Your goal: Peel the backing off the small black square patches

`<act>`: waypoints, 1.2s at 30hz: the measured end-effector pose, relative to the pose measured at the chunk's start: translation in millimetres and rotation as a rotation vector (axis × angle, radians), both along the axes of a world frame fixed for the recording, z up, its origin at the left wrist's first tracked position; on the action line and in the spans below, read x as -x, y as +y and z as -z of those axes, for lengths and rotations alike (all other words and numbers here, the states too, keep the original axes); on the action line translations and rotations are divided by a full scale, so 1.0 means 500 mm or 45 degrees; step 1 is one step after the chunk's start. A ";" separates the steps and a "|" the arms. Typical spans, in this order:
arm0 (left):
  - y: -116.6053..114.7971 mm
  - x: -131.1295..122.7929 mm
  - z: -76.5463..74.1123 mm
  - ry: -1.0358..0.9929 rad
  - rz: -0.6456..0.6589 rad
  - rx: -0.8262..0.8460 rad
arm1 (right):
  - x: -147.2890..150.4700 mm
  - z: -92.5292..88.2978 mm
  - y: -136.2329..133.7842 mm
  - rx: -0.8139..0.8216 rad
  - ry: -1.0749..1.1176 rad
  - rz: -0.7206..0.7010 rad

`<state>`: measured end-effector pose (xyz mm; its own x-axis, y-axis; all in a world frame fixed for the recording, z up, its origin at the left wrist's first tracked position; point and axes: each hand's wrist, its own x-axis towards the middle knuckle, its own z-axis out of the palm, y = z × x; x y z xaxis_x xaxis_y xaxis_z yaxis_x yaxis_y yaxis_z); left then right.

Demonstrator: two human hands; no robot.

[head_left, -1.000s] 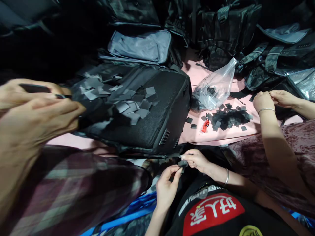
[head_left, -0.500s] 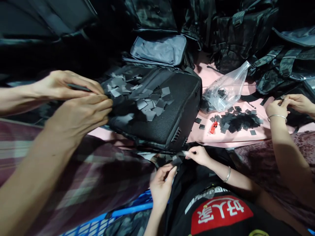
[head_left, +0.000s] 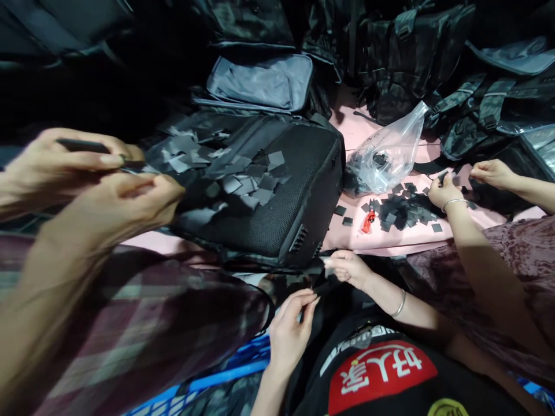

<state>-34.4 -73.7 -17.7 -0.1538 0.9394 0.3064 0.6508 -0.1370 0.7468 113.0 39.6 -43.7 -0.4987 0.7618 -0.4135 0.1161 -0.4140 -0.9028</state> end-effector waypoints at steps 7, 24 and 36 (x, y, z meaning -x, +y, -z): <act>0.004 -0.006 -0.014 -0.923 -0.392 0.287 | 0.015 0.044 0.009 -0.388 -0.554 -0.160; 0.030 -0.009 0.000 -1.939 -0.462 0.532 | -0.017 0.032 -0.017 0.825 0.616 -0.047; 0.083 -0.058 -0.010 -0.989 -0.316 0.416 | -0.019 0.065 -0.033 0.842 0.620 0.260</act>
<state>-5.2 -32.3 -12.7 -0.4185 0.8736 -0.2483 -0.0751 0.2391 0.9681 122.3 23.2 -76.2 -0.6155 0.5330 -0.5806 -0.3577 -0.8453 -0.3968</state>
